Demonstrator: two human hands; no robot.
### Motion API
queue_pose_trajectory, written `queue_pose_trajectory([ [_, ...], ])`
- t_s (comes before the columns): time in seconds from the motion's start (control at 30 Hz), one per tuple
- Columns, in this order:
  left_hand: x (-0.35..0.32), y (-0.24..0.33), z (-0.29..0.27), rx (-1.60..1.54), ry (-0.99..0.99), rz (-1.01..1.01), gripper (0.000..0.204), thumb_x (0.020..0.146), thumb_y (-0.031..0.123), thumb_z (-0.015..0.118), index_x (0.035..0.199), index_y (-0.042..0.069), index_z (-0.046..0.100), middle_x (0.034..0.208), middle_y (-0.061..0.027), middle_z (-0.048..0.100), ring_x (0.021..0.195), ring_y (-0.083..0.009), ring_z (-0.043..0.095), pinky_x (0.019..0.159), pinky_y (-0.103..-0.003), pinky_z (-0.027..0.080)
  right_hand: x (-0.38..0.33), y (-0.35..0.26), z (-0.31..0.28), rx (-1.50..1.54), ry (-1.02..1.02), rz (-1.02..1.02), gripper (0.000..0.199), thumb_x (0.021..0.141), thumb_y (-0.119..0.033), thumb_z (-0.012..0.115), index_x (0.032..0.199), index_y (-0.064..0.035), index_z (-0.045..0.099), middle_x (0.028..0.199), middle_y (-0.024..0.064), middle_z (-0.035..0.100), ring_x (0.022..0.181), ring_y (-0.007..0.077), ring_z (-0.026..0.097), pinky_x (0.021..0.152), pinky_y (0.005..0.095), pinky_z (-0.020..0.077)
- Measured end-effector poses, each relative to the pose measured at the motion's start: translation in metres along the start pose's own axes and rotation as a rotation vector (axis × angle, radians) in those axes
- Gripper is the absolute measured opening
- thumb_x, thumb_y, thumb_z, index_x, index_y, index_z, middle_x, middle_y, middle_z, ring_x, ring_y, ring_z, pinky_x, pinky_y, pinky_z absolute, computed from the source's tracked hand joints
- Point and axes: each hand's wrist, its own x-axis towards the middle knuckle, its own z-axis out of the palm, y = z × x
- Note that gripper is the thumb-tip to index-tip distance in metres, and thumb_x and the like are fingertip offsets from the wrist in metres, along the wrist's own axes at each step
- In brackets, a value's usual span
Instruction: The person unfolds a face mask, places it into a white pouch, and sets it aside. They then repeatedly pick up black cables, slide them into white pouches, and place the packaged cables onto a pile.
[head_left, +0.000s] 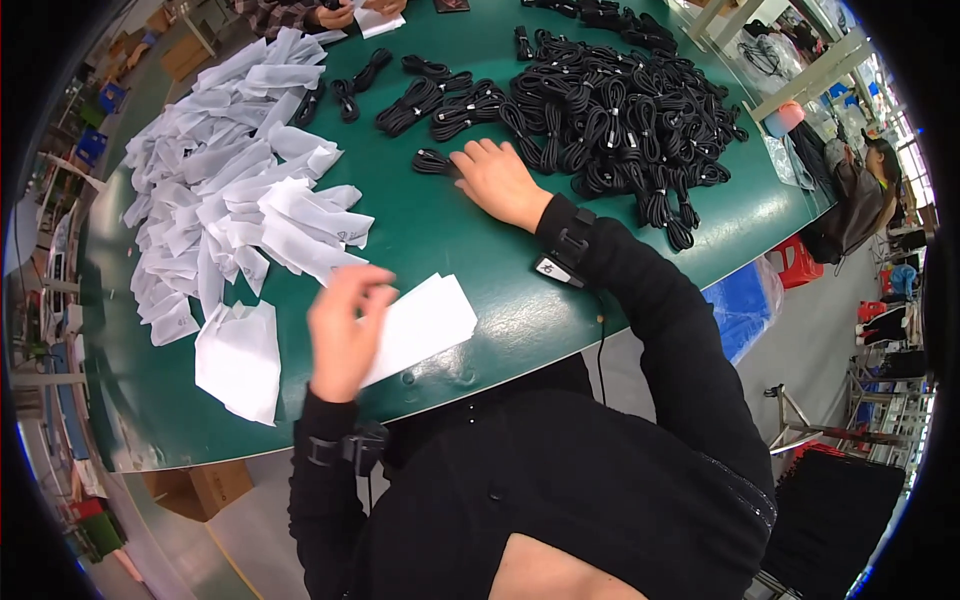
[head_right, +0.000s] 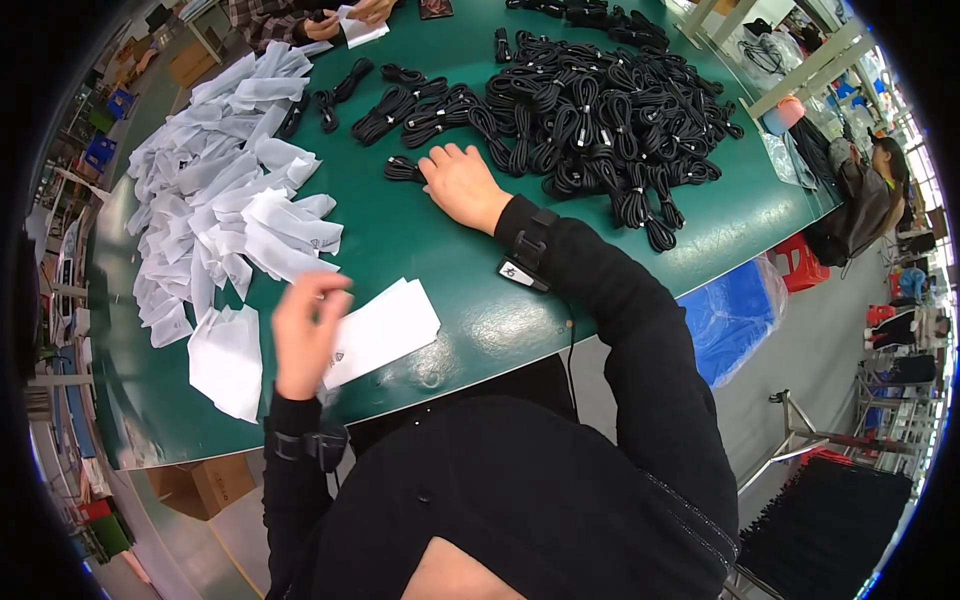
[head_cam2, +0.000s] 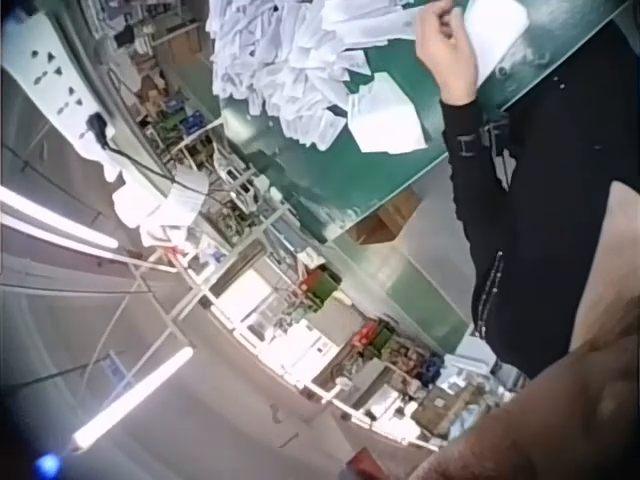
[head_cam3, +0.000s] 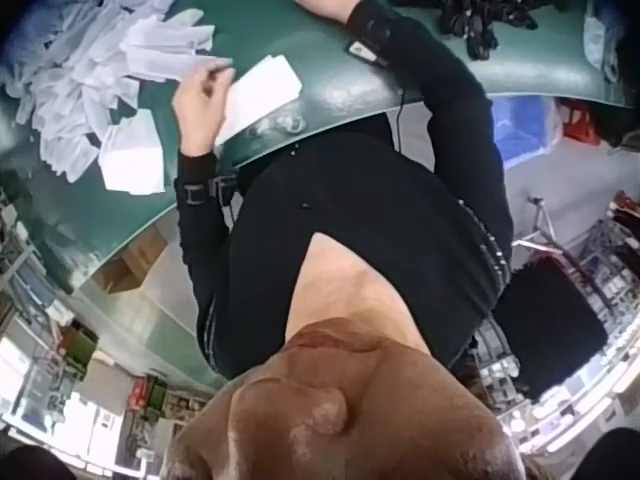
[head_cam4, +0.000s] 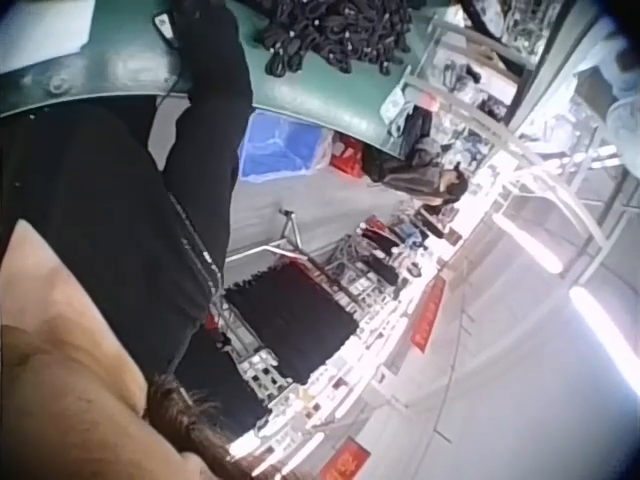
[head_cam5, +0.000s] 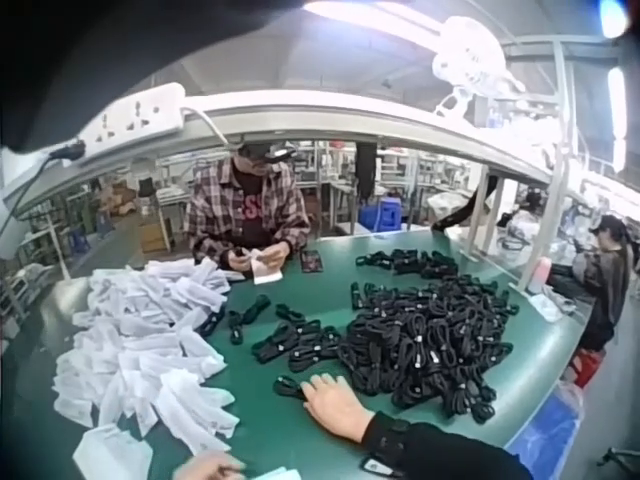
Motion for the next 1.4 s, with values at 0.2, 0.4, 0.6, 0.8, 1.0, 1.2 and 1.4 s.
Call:
queue_pose_trajectory([
  [0.2, -0.020, -0.004, 0.057, 0.168, -0.136, 0.177, 0.016, 0.080, 0.003, 0.074, 0.091, 0.001, 0.062, 0.087, -0.0101, 0.060, 0.071, -0.0201, 0.059, 0.063, -0.031, 0.049, -0.037, -0.021, -0.021, 0.512, -0.100, 0.150, 0.033, 0.089, -0.015, 0.060, 0.120, -0.0030, 0.061, 0.098, 0.0155, 0.065, 0.091, 0.0371, 0.063, 0.080, 0.0448, 0.0518],
  [0.4, -0.029, -0.021, 0.069, 0.244, -0.156, 0.168, 0.016, 0.081, 0.004, 0.071, 0.093, 0.002, 0.060, 0.085, -0.0105, 0.058, 0.071, -0.0283, 0.061, 0.063, -0.037, 0.049, -0.087, -0.052, -0.068, 0.925, -0.150, 0.180, 0.037, 0.090, -0.007, 0.055, 0.127, -0.0028, 0.059, 0.092, 0.0150, 0.062, 0.078, 0.0305, 0.061, 0.073, 0.0384, 0.0502],
  [0.6, -0.031, -0.023, 0.064, -0.068, -0.135, -0.131, 0.013, 0.083, 0.001, 0.070, 0.090, 0.000, 0.059, 0.082, -0.0099, 0.059, 0.066, -0.0205, 0.057, 0.062, -0.029, 0.047, -0.113, -0.061, -0.088, 0.855, -0.131, 0.081, 0.044, 0.087, -0.003, 0.057, 0.131, -0.0058, 0.058, 0.085, 0.0129, 0.058, 0.068, 0.0269, 0.057, 0.067, 0.0355, 0.0493],
  [0.8, -0.029, -0.015, 0.064, -0.019, -0.116, -0.130, 0.011, 0.084, -0.001, 0.069, 0.089, 0.000, 0.059, 0.081, -0.0086, 0.058, 0.066, -0.0170, 0.057, 0.062, -0.028, 0.047, -0.117, -0.064, -0.092, 0.687, -0.126, -0.017, 0.049, 0.083, -0.001, 0.059, 0.131, -0.0086, 0.059, 0.080, 0.0107, 0.053, 0.065, 0.0287, 0.054, 0.060, 0.0391, 0.0474],
  [1.0, -0.028, -0.020, 0.067, 0.187, -0.128, 0.136, 0.009, 0.085, -0.001, 0.068, 0.088, 0.001, 0.059, 0.081, -0.0067, 0.058, 0.069, -0.0158, 0.057, 0.064, -0.028, 0.047, -0.118, -0.064, -0.091, 0.611, -0.079, -0.007, 0.051, 0.081, -0.001, 0.060, 0.131, -0.0094, 0.059, 0.080, 0.0101, 0.052, 0.066, 0.0285, 0.055, 0.060, 0.0396, 0.0479],
  [1.2, -0.028, -0.021, 0.057, -0.111, -0.157, -0.168, 0.012, 0.083, -0.004, 0.068, 0.089, -0.001, 0.058, 0.081, -0.0078, 0.058, 0.070, -0.0168, 0.057, 0.068, -0.027, 0.047, -0.119, -0.067, -0.091, 0.623, -0.107, -0.030, 0.048, 0.082, -0.005, 0.063, 0.130, -0.0103, 0.059, 0.081, 0.0094, 0.052, 0.068, 0.0291, 0.057, 0.063, 0.0404, 0.0502],
  [1.4, -0.026, -0.015, 0.054, -0.132, -0.118, 0.015, 0.012, 0.081, -0.006, 0.066, 0.087, -0.001, 0.057, 0.089, -0.0103, 0.059, 0.078, -0.0217, 0.057, 0.071, -0.030, 0.047, -0.113, -0.067, -0.088, 0.625, -0.124, -0.163, 0.037, 0.088, -0.008, 0.059, 0.125, -0.0061, 0.059, 0.080, 0.0076, 0.057, 0.063, 0.0237, 0.058, 0.061, 0.0380, 0.0497],
])
